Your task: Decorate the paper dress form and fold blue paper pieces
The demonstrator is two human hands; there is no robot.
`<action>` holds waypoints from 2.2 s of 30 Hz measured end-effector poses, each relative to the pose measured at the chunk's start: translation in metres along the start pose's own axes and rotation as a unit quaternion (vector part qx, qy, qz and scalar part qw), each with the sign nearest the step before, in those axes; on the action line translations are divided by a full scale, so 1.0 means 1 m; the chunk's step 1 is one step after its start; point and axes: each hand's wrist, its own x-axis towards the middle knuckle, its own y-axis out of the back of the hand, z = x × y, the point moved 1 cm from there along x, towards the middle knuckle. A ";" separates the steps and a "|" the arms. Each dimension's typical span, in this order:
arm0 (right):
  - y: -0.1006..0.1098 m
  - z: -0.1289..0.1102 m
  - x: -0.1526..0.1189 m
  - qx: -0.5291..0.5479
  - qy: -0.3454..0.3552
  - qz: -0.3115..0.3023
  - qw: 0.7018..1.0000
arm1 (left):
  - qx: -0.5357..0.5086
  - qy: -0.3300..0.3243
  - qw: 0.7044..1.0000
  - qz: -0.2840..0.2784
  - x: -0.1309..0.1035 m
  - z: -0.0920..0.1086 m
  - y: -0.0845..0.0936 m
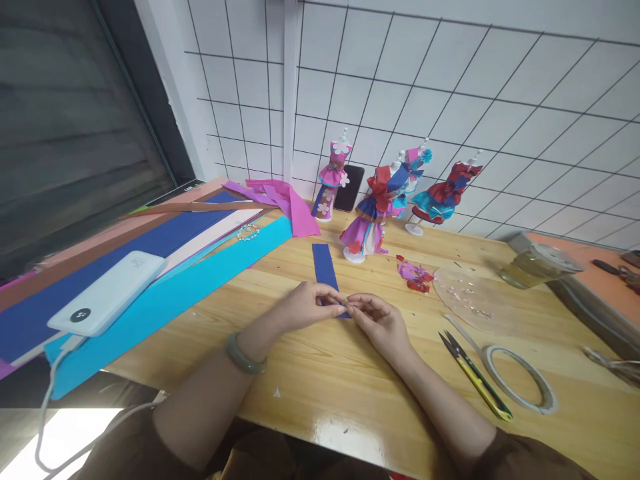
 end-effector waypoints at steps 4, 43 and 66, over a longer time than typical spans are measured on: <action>-0.001 -0.003 -0.002 -0.054 0.017 0.005 0.998 | 0.028 0.000 1.000 -0.007 -0.001 0.000 0.000; 0.004 -0.009 -0.001 -0.145 0.093 -0.031 0.985 | -0.114 0.009 0.993 0.021 -0.001 0.007 0.008; 0.004 -0.002 0.001 -0.145 0.094 0.019 0.985 | -0.090 0.025 0.994 0.048 0.002 -0.002 0.001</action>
